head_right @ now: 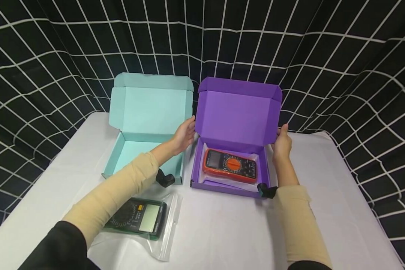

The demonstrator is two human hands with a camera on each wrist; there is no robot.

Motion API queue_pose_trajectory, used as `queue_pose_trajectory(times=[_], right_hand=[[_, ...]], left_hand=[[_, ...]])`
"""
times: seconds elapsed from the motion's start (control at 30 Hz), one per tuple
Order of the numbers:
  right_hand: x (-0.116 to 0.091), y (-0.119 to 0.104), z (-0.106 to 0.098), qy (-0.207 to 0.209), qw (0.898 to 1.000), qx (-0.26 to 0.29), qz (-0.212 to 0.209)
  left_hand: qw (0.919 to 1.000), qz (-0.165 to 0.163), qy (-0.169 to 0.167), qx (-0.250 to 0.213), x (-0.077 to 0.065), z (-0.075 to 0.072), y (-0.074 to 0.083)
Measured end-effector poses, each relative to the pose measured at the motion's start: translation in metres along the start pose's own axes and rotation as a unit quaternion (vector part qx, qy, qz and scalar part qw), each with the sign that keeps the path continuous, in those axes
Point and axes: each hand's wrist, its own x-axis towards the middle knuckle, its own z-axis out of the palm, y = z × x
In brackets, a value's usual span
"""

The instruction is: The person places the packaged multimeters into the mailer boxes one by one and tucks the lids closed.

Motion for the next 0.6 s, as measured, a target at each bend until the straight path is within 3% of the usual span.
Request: queue_pose_trajectory(times=[0.4,0.6], right_hand=[[-0.010,0.003,-0.010,-0.067,0.997,0.000,-0.026],[-0.016,0.006,-0.022,-0.100,0.994,-0.007,-0.047]], left_hand=[[0.9991,-0.031,-0.021,0.021,-0.006,0.001,0.004],[0.9983,-0.050,-0.029,-0.005,-0.010,-0.001,0.004]])
